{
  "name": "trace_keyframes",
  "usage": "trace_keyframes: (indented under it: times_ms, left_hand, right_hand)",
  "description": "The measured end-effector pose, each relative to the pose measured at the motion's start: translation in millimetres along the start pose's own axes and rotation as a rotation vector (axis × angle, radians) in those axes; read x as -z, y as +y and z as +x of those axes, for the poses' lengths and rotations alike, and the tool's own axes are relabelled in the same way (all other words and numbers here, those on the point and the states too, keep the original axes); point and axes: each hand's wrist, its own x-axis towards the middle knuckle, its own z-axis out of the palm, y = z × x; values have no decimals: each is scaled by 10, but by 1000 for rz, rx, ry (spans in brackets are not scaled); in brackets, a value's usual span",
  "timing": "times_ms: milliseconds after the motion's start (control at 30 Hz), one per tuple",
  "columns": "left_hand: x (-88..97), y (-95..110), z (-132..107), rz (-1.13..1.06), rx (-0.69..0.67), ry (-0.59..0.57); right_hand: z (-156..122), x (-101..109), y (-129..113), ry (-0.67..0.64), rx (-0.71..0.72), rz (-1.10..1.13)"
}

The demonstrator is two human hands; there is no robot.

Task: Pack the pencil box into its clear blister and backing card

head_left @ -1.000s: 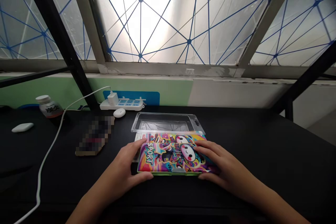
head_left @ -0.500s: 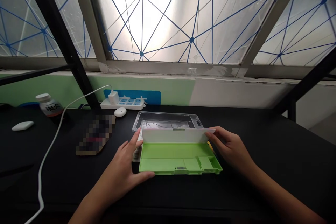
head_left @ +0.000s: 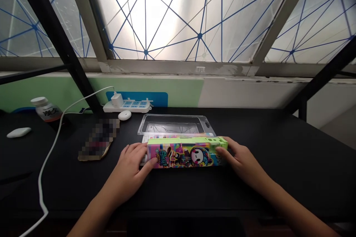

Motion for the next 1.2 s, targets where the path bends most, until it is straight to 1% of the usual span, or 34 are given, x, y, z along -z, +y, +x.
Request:
trace_keyframes:
  times_ms: [67, 100, 200, 267, 333, 433, 500, 567, 667, 833, 933, 1000, 1067, 1100, 1133, 1200]
  left_hand:
    - [-20, 8, 16, 19, 12, -9]
    - [-30, 9, 21, 20, 28, 8]
    - [-50, -5, 16, -5, 89, 78]
    - [-55, -18, -1, -43, 91, 85]
    - [-54, -21, -17, -76, 60, 67]
    - [-41, -4, -25, -104, 17, 46]
    - [-25, 7, -23, -133, 30, 45]
    - [-7, 9, -24, -157, 57, 48]
    - [12, -2, -30, -154, 73, 49]
    - [16, 4, -3, -153, 49, 48]
    - [24, 15, 28, -142, 11, 58]
    - [42, 2, 26, -133, -50, 12]
    - [68, -31, -5, -142, -87, -36]
    - [81, -52, -28, -156, -76, -48]
    - [92, -72, -53, -171, -49, -50]
    - [105, -103, -94, -189, 16, -48]
  right_hand:
    - [60, -7, -23, 9, -5, -132]
    - [81, -9, -37, 21, 13, -218]
    - [126, -16, -142, 78, 128, -470]
    - [169, -37, -282, 112, 224, -545]
    - [238, -91, -459, 94, 295, -517]
    - [380, -234, -694, -36, 351, -429]
    - [473, -336, -779, -124, 364, -402]
    - [542, -414, -802, -173, 362, -382]
    - [588, -478, -772, -167, 364, -359]
    - [616, -515, -713, -49, 396, -306]
    - [622, -487, -708, 75, 430, -260]
    - [580, -421, -736, 179, 490, -224]
    - [481, -307, -789, 240, 575, -192]
    - [413, -232, -819, 236, 621, -174]
    - [337, -148, -845, 203, 664, -156]
    - [182, 23, -863, 62, 714, -127]
